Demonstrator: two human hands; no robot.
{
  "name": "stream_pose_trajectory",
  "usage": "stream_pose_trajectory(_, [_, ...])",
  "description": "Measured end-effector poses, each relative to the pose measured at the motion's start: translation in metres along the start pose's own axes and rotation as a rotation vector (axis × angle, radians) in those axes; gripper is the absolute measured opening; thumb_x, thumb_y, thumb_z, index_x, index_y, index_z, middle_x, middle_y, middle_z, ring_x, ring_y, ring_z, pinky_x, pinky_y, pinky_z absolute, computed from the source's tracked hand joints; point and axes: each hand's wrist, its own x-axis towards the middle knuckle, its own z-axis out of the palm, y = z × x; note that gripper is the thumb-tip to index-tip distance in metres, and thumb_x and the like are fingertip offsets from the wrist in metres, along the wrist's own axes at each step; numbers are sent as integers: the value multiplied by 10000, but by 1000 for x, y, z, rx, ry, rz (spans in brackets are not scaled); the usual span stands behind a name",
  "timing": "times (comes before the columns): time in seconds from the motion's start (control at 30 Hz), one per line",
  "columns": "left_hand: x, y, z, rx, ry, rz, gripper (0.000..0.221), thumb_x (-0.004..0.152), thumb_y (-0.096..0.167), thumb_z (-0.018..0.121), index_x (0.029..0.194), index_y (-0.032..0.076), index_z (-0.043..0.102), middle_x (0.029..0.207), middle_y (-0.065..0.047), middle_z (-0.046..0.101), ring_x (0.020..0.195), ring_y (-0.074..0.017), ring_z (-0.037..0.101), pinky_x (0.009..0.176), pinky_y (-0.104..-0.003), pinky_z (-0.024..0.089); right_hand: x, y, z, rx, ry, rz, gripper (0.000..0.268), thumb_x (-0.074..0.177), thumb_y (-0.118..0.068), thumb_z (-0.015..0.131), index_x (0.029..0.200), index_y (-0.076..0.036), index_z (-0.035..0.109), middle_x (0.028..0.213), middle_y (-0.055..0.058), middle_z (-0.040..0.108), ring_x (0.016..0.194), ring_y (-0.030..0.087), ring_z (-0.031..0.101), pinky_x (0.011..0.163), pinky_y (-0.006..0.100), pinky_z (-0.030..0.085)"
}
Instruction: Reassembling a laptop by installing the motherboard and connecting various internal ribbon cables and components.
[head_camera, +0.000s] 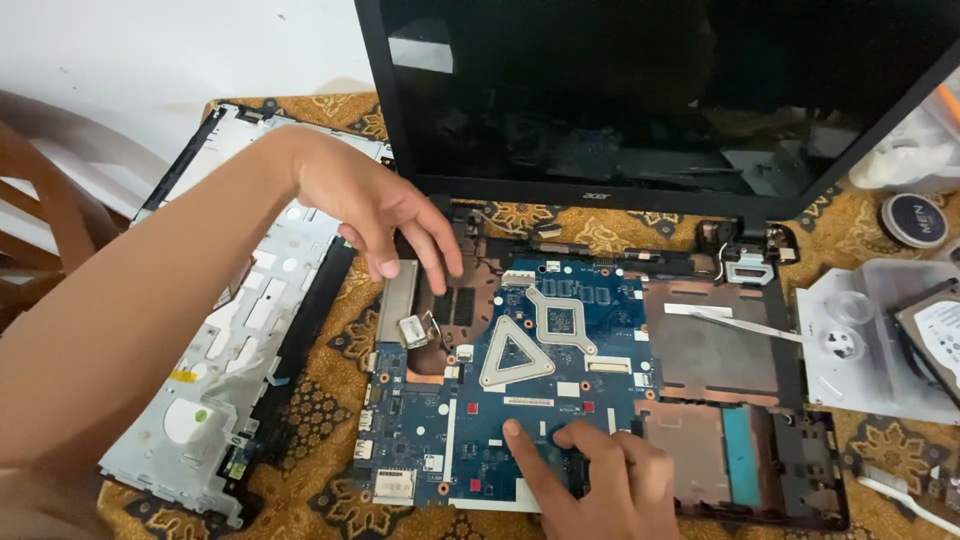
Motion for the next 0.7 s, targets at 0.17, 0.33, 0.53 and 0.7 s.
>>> stream_pose_trajectory(0.17, [-16, 16, 40, 215, 416, -130, 684, 799, 410, 663, 1448, 205, 603, 1447, 49, 704, 618, -105, 545, 506, -242, 450, 2, -4, 0, 46, 89, 22, 458, 745, -604, 863, 1097, -352, 713, 1227, 50, 502, 1117, 287, 610, 1013, 577, 641])
stream_pose_trajectory(0.33, [-8, 32, 106, 430, 930, -229, 327, 925, 328, 682, 1247, 264, 682, 1269, 52, 727, 1023, -175, 710, 984, -407, 543, 8, 33, -9, -327, -9, -576, 536, 949, -455, 573, 1469, -555, 491, 1373, -36, 505, 1115, 324, 505, 938, 688, 500])
stream_pose_trajectory(0.53, [24, -25, 157, 822, 1254, 135, 381, 950, 425, 694, 1211, 149, 722, 1260, -63, 686, 1199, -343, 539, 1003, -547, 423, 42, 16, -46, -224, -217, -467, 729, 714, -905, 619, 1367, -581, 650, 1331, -101, 612, 1104, 314, 617, 896, 560, 540])
stream_pose_trajectory(0.7, [22, -38, 183, 882, 1329, 247, 342, 900, 383, 776, 1150, 161, 709, 1307, -95, 640, 1275, -370, 496, 999, -580, 381, 44, 47, -33, -295, -470, -468, 1033, 547, -1129, 685, 1455, -670, 506, 1505, -131, 467, 1316, 260, 542, 1121, 622, 495])
